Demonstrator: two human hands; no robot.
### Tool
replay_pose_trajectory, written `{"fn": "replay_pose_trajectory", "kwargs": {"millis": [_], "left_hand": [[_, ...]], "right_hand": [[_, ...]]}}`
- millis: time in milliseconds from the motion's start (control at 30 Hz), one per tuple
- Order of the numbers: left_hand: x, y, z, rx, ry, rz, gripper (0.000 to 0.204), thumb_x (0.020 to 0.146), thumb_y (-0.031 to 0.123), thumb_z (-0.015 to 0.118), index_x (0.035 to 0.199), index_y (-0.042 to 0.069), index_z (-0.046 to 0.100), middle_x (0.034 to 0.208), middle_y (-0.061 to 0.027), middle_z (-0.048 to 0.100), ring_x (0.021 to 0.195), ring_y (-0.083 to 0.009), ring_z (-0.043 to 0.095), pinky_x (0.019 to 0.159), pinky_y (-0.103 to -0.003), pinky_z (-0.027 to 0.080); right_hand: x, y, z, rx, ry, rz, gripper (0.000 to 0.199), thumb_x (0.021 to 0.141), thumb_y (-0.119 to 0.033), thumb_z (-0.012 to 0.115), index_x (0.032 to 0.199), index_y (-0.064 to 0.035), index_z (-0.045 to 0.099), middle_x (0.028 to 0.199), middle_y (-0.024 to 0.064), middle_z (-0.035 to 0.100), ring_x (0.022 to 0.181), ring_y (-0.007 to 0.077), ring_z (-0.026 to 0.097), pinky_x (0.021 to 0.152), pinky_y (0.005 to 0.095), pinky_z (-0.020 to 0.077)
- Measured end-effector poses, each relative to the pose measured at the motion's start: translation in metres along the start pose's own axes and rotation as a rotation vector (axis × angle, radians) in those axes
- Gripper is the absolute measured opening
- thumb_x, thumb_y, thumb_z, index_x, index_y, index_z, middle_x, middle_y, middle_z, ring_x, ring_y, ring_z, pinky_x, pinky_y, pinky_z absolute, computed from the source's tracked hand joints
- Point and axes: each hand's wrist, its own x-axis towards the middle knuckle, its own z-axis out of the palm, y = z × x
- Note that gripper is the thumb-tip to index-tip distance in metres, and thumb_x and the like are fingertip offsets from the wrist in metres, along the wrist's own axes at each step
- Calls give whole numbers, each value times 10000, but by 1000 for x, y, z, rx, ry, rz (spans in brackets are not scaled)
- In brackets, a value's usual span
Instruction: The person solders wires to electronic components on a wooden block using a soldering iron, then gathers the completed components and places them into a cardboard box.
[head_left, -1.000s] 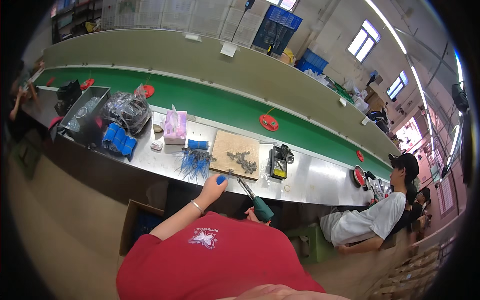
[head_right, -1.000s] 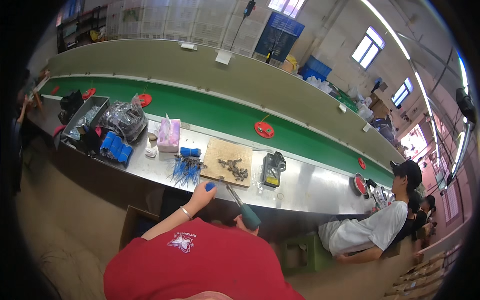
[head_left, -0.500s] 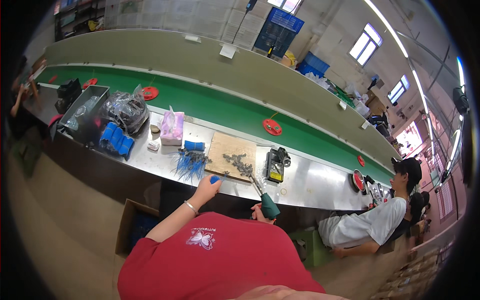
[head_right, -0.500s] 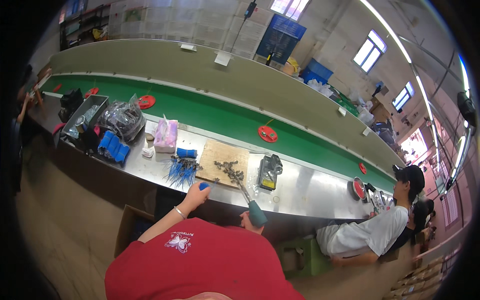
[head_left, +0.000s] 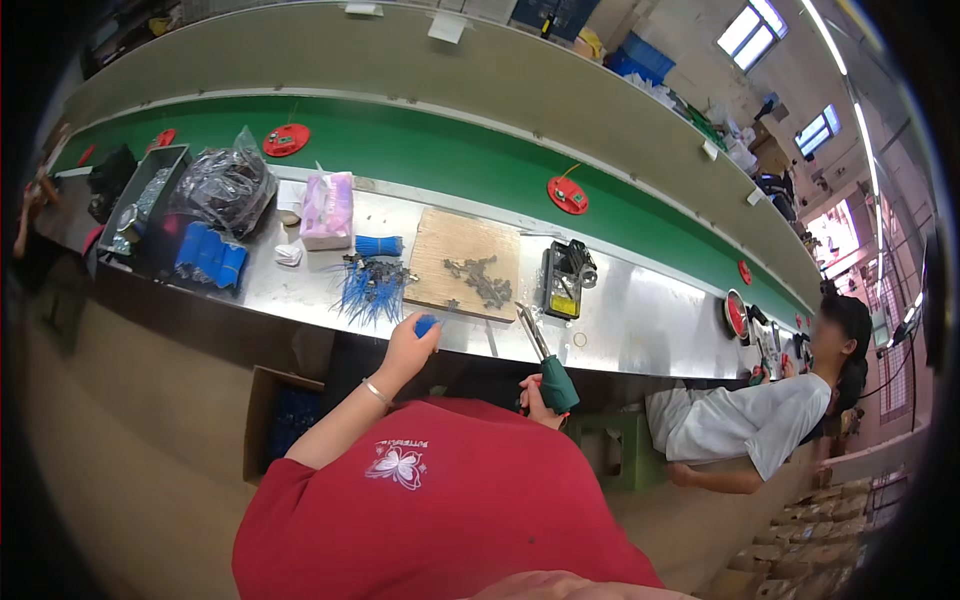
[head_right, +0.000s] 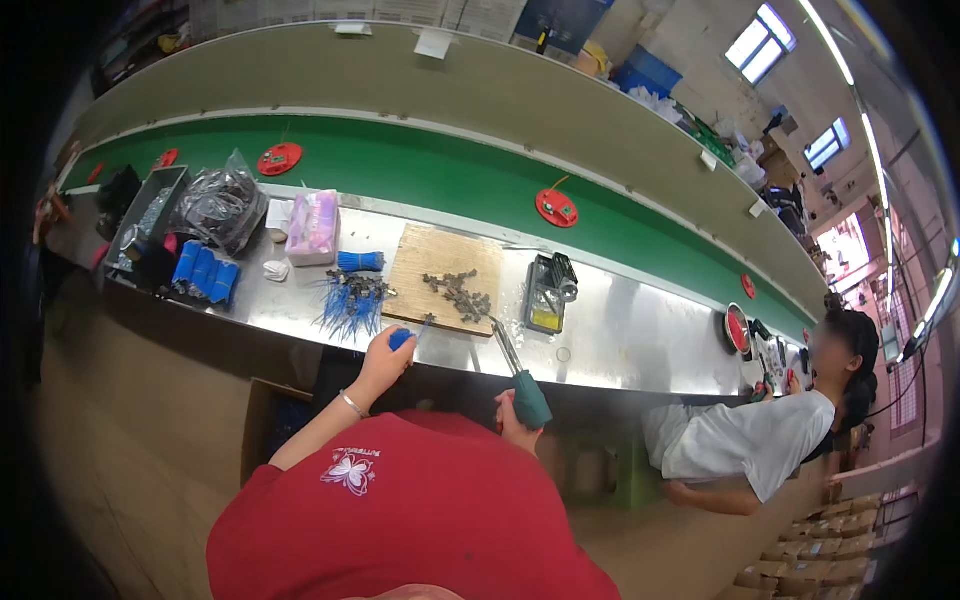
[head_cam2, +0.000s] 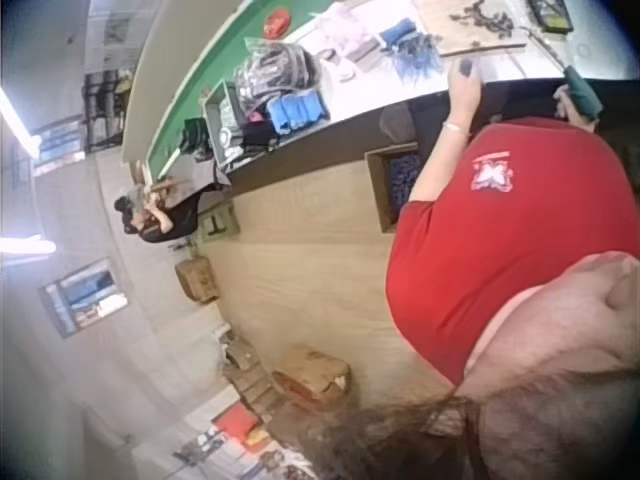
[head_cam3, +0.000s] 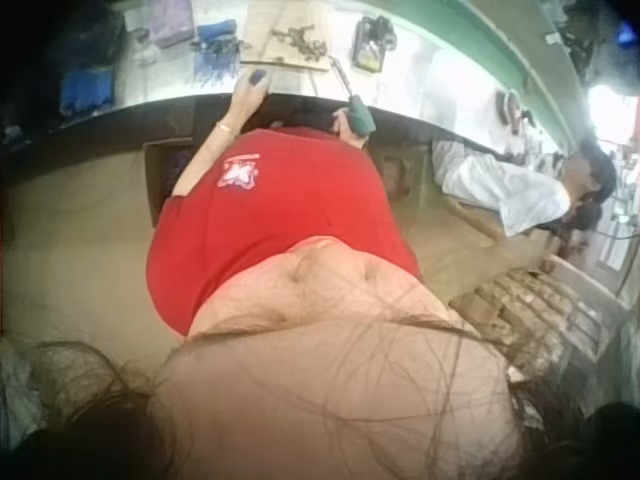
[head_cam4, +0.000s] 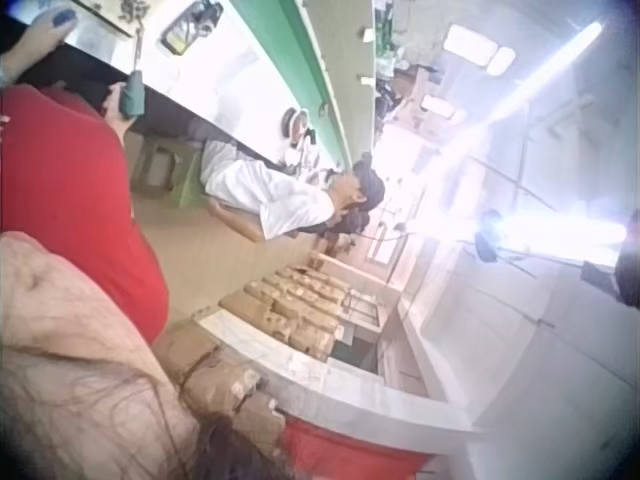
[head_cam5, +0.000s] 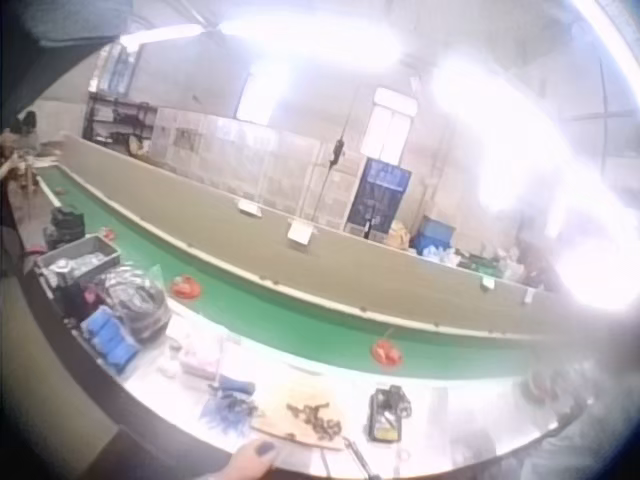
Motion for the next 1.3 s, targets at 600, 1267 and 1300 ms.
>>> {"fn": "replay_pose_trajectory", "kwargs": {"millis": [600, 1267, 1300], "left_hand": [[28, 52, -25, 239, -52, -110, 150, 912, 156, 647, 933, 22, 584, 648, -11, 582, 528, -66, 528, 482, -231, 409], [64, 59, 7, 714, -276, 245, 202, 846, 125, 682, 1027, 46, 635, 890, -195, 668, 801, -376, 654, 692, -387, 522], [63, 58, 7, 711, -269, 259, 202, 846, 125, 682, 1027, 46, 635, 890, -195, 668, 801, -376, 654, 692, -387, 522]], "right_hand": [[67, -6, 18, 74, -22, -11, 44, 927, -23, 559, 908, -28, 599, 628, -16, 507, 541, 54, 468, 511, 213, 382], [73, 1, 6, 105, -89, 22, 49, 891, 9, 595, 864, -31, 591, 711, 7, 563, 587, 59, 522, 542, 213, 435], [73, 3, 5, 95, -89, 45, 49, 891, 9, 595, 864, -31, 591, 711, 7, 563, 587, 59, 522, 542, 213, 435]]}}
